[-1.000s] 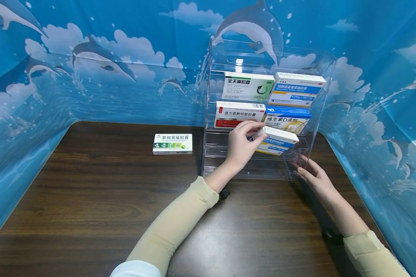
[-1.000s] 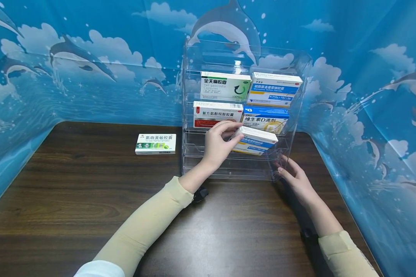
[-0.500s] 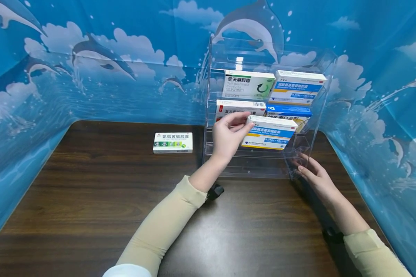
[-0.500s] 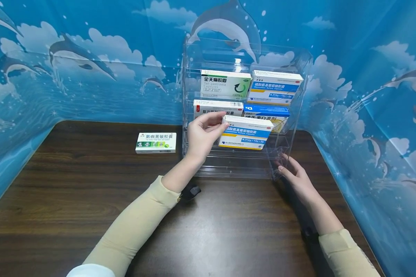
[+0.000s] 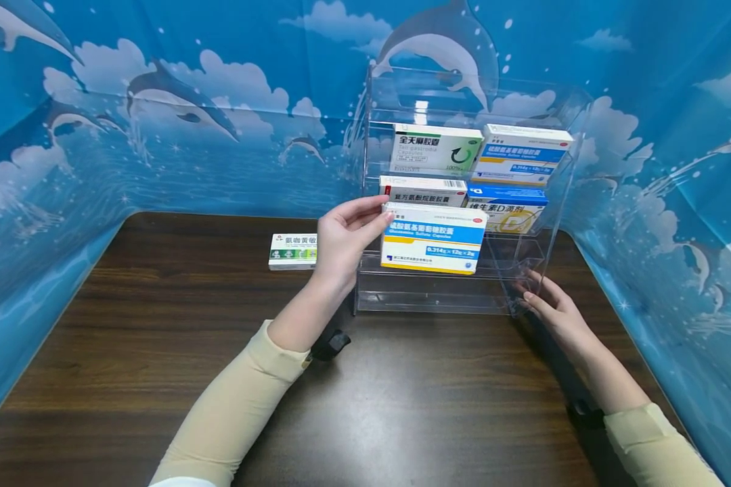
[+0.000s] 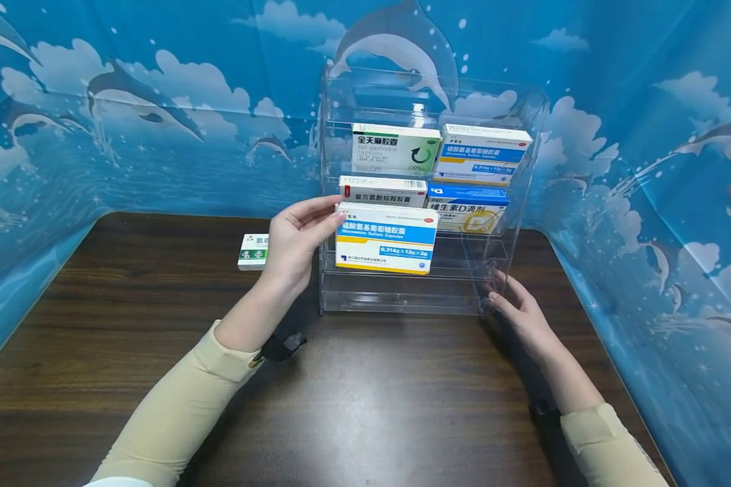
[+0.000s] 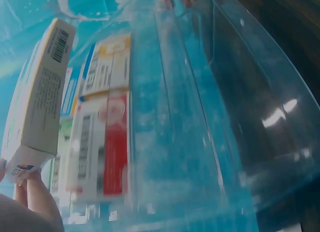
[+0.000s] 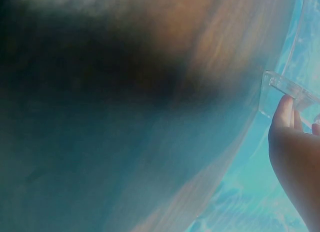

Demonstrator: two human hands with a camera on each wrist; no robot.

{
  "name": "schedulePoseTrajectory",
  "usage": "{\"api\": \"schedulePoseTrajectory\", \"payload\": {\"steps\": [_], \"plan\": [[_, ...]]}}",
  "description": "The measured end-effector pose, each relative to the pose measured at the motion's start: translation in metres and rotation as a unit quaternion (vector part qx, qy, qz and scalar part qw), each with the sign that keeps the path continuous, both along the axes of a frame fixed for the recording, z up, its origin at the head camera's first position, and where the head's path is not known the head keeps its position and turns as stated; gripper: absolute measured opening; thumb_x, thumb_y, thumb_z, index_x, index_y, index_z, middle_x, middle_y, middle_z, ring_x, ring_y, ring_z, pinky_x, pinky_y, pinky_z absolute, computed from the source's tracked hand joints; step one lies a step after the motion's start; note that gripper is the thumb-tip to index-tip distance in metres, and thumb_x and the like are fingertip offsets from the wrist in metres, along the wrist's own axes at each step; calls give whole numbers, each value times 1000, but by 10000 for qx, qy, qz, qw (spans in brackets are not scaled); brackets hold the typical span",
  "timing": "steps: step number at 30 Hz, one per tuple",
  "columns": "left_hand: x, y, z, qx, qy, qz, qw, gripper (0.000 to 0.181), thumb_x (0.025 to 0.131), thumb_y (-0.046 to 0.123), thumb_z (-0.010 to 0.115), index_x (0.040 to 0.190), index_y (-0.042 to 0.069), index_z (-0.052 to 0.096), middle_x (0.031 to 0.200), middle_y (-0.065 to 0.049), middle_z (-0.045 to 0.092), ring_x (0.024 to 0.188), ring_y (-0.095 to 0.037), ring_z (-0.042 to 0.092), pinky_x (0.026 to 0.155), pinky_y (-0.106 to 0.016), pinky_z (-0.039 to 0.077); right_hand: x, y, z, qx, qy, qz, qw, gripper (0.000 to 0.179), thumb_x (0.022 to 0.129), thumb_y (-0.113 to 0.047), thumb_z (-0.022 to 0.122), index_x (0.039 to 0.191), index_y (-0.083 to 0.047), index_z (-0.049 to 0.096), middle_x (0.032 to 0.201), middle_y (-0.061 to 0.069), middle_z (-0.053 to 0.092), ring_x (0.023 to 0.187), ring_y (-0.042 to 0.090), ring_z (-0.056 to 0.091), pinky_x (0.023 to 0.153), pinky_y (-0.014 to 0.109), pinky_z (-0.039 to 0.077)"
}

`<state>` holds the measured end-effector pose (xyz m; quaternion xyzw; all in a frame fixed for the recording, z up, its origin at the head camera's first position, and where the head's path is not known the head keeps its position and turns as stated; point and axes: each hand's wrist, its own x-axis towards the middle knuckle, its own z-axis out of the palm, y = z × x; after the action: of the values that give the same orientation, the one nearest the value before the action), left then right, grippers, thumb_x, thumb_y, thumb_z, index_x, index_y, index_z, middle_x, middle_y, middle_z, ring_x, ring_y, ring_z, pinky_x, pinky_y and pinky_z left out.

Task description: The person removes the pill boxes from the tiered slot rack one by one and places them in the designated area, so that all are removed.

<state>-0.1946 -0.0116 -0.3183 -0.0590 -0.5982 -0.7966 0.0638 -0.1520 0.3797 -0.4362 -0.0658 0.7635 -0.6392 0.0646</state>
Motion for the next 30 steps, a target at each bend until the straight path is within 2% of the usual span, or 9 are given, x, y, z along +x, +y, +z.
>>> {"api": "schedulePoseTrajectory", "payload": {"steps": [3, 10, 16, 23, 30], "plan": [[4, -22, 1, -6, -143, 90, 9999, 33, 97, -3, 74, 130, -7, 72, 127, -19, 74, 100, -7, 73, 95, -22, 62, 0, 0, -2, -148, 36, 52, 9999, 64, 113, -13, 51, 167, 4, 21, 138, -19, 55, 126, -15, 59, 103, 6, 49], [10, -77, -4, -230, -276, 323, 9988, 39, 100, 3, 72, 138, -5, 67, 115, 3, 74, 100, -7, 73, 88, -18, 63, 0, 0, -3, -145, 46, 58, 9999, 63, 114, -13, 51, 167, 3, 21, 137, -19, 55, 126, -16, 59, 103, 6, 50], [14, -123, -8, 120, -523, 623, 9966, 45, 98, 6, 76, 140, -6, 65, 117, 1, 73, 98, -6, 75, 89, -18, 62, -1, 2, -3, -117, 59, 74, 9999, 63, 114, -13, 51, 167, 2, 21, 139, -17, 54, 127, -16, 58, 103, 6, 49], [12, -178, -24, 520, -971, 792, 9907, 40, 93, 10, 82, 132, 6, 75, 117, 2, 74, 94, -5, 78, 85, -15, 62, 0, 1, -3, -244, 128, 68, 9996, 62, 113, -10, 50, 166, 5, 21, 137, -20, 57, 126, -15, 59, 102, 7, 50], [3, -231, -46, 814, -1611, 774, 9805, 34, 88, 13, 88, 121, 12, 82, 103, 10, 81, 87, -3, 80, 77, -15, 63, 2, 0, -3, -392, 149, 33, 9991, 62, 113, -5, 49, 165, 8, 20, 136, -20, 60, 126, -13, 61, 101, 7, 51]]}}
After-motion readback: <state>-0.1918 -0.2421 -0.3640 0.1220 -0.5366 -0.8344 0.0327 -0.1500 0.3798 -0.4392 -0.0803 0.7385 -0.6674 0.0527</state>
